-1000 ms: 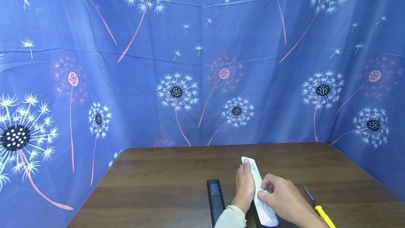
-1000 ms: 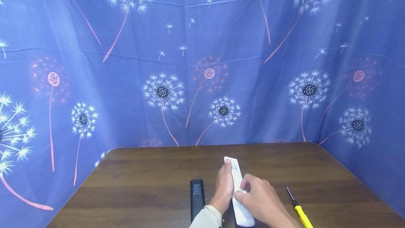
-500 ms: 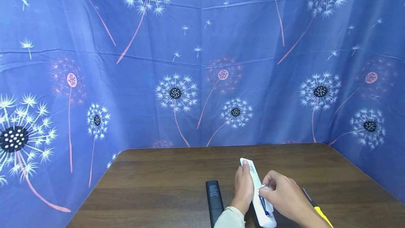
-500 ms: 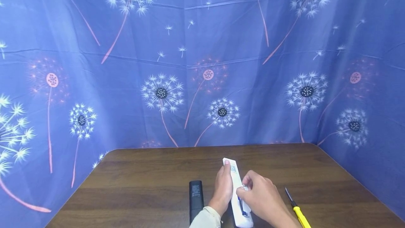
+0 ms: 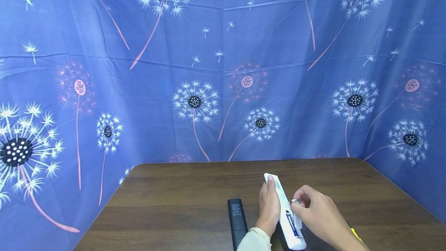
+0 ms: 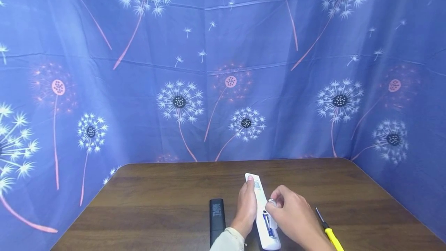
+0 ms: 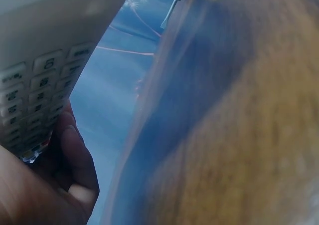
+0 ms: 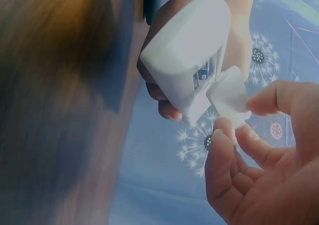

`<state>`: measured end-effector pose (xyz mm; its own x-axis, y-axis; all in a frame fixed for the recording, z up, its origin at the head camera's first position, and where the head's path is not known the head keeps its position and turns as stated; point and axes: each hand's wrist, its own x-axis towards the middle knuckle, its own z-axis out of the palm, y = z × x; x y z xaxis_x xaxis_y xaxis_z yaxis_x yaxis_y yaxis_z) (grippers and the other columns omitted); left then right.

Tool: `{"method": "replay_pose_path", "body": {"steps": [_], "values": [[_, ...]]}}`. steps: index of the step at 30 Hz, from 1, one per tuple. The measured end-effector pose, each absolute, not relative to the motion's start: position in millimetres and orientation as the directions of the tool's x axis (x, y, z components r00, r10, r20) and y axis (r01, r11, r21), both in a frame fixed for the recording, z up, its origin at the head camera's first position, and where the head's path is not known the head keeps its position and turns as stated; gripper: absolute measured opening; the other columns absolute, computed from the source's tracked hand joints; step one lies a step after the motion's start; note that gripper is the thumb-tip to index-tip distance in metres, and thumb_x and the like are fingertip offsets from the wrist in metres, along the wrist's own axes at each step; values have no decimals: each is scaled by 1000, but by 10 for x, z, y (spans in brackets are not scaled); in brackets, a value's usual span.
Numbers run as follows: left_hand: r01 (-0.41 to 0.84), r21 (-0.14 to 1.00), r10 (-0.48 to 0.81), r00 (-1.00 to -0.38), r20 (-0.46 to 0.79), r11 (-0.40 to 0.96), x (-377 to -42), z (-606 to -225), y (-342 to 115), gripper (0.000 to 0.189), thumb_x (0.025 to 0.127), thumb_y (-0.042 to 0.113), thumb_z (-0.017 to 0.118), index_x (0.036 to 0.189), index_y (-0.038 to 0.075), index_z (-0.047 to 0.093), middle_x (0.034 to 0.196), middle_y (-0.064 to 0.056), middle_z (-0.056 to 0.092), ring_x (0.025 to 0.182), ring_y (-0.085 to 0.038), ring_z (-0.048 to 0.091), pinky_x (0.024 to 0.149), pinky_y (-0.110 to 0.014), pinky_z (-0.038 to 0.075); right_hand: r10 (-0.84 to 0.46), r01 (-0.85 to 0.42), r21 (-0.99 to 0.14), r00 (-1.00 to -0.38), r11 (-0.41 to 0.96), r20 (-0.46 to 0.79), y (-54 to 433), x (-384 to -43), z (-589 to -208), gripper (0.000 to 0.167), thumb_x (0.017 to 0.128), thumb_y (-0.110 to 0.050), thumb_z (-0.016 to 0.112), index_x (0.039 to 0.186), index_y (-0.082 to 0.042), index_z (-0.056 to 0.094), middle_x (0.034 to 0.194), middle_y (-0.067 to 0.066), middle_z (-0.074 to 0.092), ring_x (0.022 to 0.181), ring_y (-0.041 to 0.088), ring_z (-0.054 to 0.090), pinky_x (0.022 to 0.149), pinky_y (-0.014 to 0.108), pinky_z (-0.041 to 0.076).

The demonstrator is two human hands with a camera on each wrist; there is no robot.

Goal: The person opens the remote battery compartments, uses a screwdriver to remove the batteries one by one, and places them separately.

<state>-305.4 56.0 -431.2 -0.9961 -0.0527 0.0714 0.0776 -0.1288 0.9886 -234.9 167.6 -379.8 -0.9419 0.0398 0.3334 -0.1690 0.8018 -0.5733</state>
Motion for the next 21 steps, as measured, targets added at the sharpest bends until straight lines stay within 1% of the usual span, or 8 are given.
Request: {"method": "replay_pose_path", "body": {"steps": [3, 5, 9, 11, 15, 21], "values": [[69, 986, -35, -997, 65, -152, -3051, -4314, 572, 49, 107, 50, 35, 119, 9, 59, 83, -3, 57, 70, -17, 60, 67, -33, 50, 50, -178, -570, -931, 802, 361, 1713, -2329, -3811, 11, 79, -11, 71, 84, -15, 62, 72, -6, 54, 66, 9, 49, 59, 25, 39], [60, 983, -19, -998, 57, -176, -3051, -4318, 578, 49, 107, 50, 35, 119, 9, 58, 81, -4, 58, 66, -18, 61, 63, -32, 51, 54, -172, -574, -933, 801, 356, 1738, -2314, -3818, 11, 79, -12, 71, 85, -15, 62, 72, -6, 54, 66, 9, 49, 58, 25, 39], [67, 973, -3, -998, 68, -220, -3060, -4336, 581, 47, 108, 47, 34, 114, 7, 58, 70, -7, 59, 54, -19, 62, 53, -31, 52, 67, -137, -583, -947, 801, 314, 1800, -2295, -3821, 11, 81, -13, 71, 88, -14, 62, 75, -5, 55, 68, 10, 49, 59, 26, 38], [69, 970, -2, -998, 71, -234, -3069, -4343, 573, 47, 108, 47, 33, 110, 7, 58, 66, -8, 59, 51, -19, 61, 51, -31, 51, 71, -118, -586, -955, 802, 289, 1829, -2292, -3821, 11, 82, -14, 71, 89, -13, 63, 76, -4, 55, 68, 11, 49, 59, 26, 39], [67, 966, 0, -998, 69, -250, -3078, -4340, 555, 47, 108, 47, 33, 107, 7, 58, 64, -9, 58, 49, -20, 61, 50, -30, 50, 59, -122, -575, -956, 809, 286, 1876, -2287, -3836, 10, 83, -15, 70, 90, -13, 63, 75, -4, 54, 67, 11, 49, 59, 26, 38], [60, 971, 1, -998, 62, -233, -3062, -4314, 547, 47, 108, 48, 33, 104, 8, 58, 64, -9, 60, 50, -20, 62, 51, -30, 51, 44, -121, -577, -964, 808, 263, 1924, -2276, -3884, 11, 83, -14, 70, 92, -12, 63, 74, -4, 52, 63, 10, 46, 55, 26, 37]]}}
